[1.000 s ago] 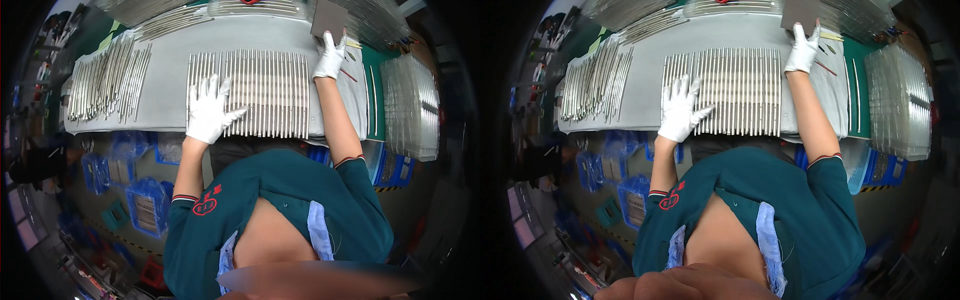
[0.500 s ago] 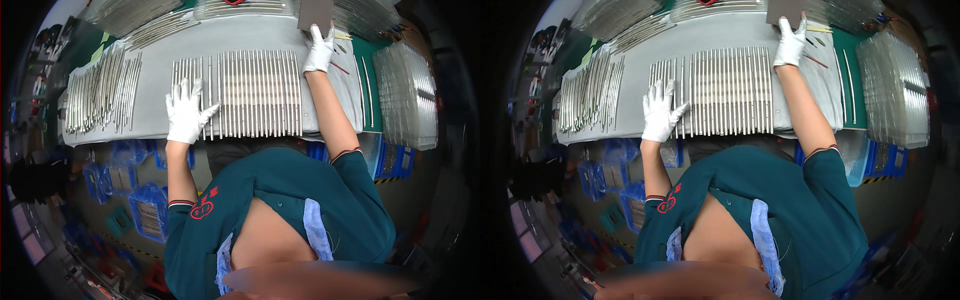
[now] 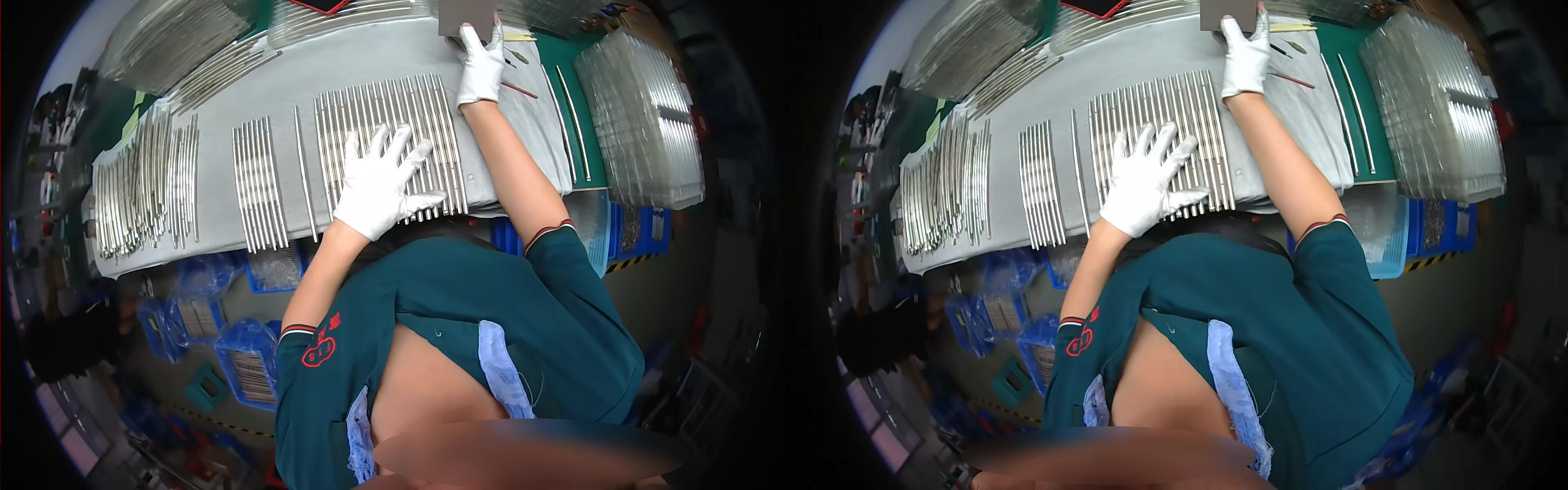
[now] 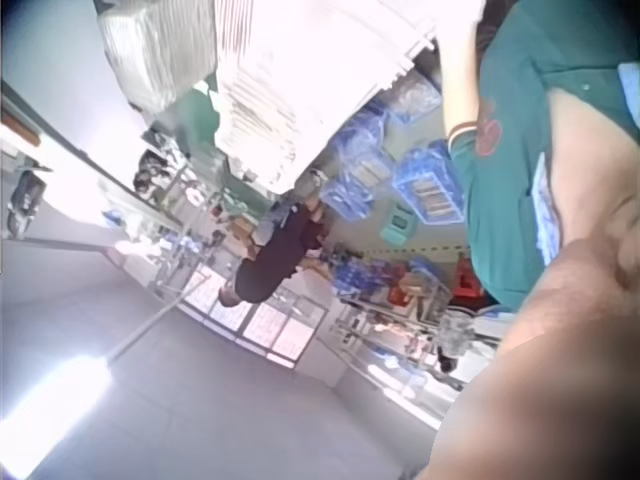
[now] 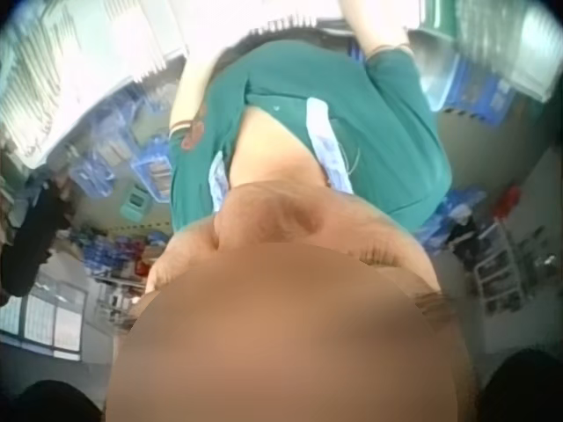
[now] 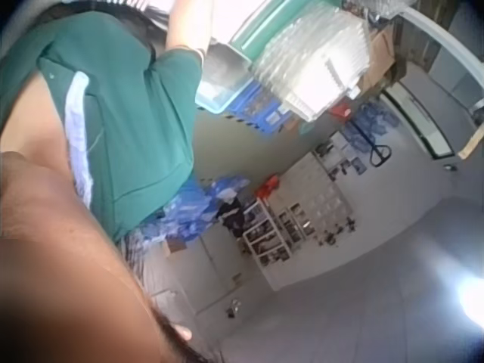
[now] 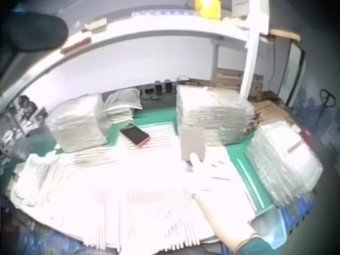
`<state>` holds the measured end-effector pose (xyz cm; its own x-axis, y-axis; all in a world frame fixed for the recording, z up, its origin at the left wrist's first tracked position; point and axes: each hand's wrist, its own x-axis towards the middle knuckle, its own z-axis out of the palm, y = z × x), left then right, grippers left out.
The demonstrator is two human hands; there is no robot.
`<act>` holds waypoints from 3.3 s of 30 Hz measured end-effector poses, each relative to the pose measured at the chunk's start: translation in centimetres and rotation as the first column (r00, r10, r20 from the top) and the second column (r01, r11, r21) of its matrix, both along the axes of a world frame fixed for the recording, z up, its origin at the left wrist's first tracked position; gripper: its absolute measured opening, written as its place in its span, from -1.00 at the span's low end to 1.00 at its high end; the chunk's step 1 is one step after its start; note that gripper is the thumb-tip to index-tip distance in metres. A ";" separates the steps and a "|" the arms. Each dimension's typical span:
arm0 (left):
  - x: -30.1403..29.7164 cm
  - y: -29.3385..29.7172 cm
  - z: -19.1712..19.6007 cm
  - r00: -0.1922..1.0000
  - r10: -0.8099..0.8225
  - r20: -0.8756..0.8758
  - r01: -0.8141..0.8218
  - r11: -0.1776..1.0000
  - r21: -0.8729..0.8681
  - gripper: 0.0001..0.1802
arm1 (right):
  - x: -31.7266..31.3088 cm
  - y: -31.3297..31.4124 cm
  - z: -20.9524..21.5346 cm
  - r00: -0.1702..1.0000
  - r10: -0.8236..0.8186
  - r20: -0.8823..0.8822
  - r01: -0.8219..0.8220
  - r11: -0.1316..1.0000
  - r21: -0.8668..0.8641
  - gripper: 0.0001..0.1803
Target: Aligning and arranging thin metal rods on a production workbench using a handheld alignment block.
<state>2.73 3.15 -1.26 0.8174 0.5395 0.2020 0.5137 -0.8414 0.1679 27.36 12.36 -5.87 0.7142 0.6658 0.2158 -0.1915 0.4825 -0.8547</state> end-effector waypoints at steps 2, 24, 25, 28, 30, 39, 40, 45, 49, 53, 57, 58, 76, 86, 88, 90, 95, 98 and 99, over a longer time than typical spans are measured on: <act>-0.4 0.0 0.3 1.000 0.018 -0.006 -0.018 1.000 0.005 -0.13 | -0.2 0.0 0.2 0.999 0.028 -0.024 -0.027 0.999 0.030 -0.30; -4.2 -0.1 0.3 0.981 0.195 -0.012 -0.194 0.979 0.055 -0.16 | -0.9 -0.4 1.1 0.999 0.033 -0.038 -0.033 0.999 -0.003 -0.31; -4.1 -0.2 0.8 0.980 0.198 0.007 -0.198 0.978 0.068 -0.15 | -0.9 -0.4 1.1 0.999 0.035 -0.040 -0.035 0.999 -0.001 -0.31; -2.0 -1.0 2.1 0.995 0.078 0.066 -0.077 0.997 -0.019 -0.10 | -1.0 -0.1 0.8 0.999 0.031 0.023 -0.032 0.999 0.027 -0.29; -0.9 -1.9 2.1 0.994 -0.092 0.056 0.095 0.994 -0.059 -0.02 | -1.1 0.0 0.7 0.997 0.028 0.066 -0.031 0.998 0.046 -0.27; -2.7 -1.9 2.3 1.000 0.000 0.000 0.000 1.000 -0.002 0.06 | -0.8 -0.2 0.9 0.998 0.040 0.054 -0.042 0.999 0.021 -0.24; -2.4 -2.0 2.2 0.999 -0.036 0.006 0.037 0.999 -0.035 0.03 | -1.6 -0.3 1.7 0.997 0.052 0.052 -0.054 0.998 0.023 -0.24; 0.0 -2.8 1.0 0.992 -0.125 -0.003 0.124 0.989 -0.079 -0.12 | -0.6 -0.4 0.6 0.904 -0.085 0.420 0.150 0.981 -0.123 -0.28; 0.2 -3.1 0.6 0.993 -0.115 -0.018 0.115 0.993 -0.020 -0.31 | -2.2 -1.2 2.7 0.964 0.095 0.250 -0.047 0.980 -0.191 -0.27; 0.0 -3.2 0.5 0.993 -0.116 0.013 0.117 0.992 -0.044 -0.34 | -2.9 -1.8 4.2 0.973 0.203 0.108 -0.175 0.960 -0.220 -0.29; -0.1 -3.2 1.0 0.973 -0.204 0.106 0.207 0.978 -0.015 -0.42 | -1.5 -1.7 3.8 0.963 0.265 -0.051 -0.270 0.949 -0.163 -0.30; -0.2 -3.3 1.5 0.966 -0.208 0.157 0.217 0.975 -0.049 -0.46 | -1.4 -1.9 4.2 0.956 0.270 -0.114 -0.281 0.955 -0.092 -0.29; -1.2 -2.9 2.3 0.894 -0.103 0.435 0.132 0.991 -0.036 -0.69 | 0.1 -6.2 10.8 0.274 0.892 0.361 -0.392 0.446 -0.804 -0.46; -0.9 -3.2 2.0 0.826 -0.040 0.562 0.063 0.998 -0.022 -0.77 | 0.6 -6.4 9.8 0.369 0.866 0.337 -0.382 0.472 -0.795 -0.46; -0.9 -3.2 2.2 0.820 -0.022 0.572 0.039 0.999 -0.017 -0.77 | 1.1 -6.5 10.1 0.373 0.880 0.293 -0.394 0.436 -0.809 -0.45; -0.8 -3.1 2.4 0.830 -0.026 0.557 0.058 0.998 -0.039 -0.76 | -0.2 -6.6 9.8 0.378 0.845 0.377 -0.318 0.501 -0.805 -0.46; -1.1 -3.2 1.9 0.830 0.007 0.558 0.040 0.997 -0.073 -0.66 | 0.4 -7.3 9.0 0.415 0.817 0.401 -0.305 0.541 -0.784 -0.46; -1.8 -3.1 1.3 0.810 0.027 0.585 0.022 0.997 -0.076 -0.61 | 2.5 -8.5 11.1 0.494 0.798 0.347 -0.293 0.528 -0.797 -0.42; -2.0 -3.0 1.0 0.802 0.020 0.597 0.010 0.999 -0.047 -0.58 | 2.6 -8.6 11.6 0.540 0.769 0.341 -0.282 0.547 -0.788 -0.42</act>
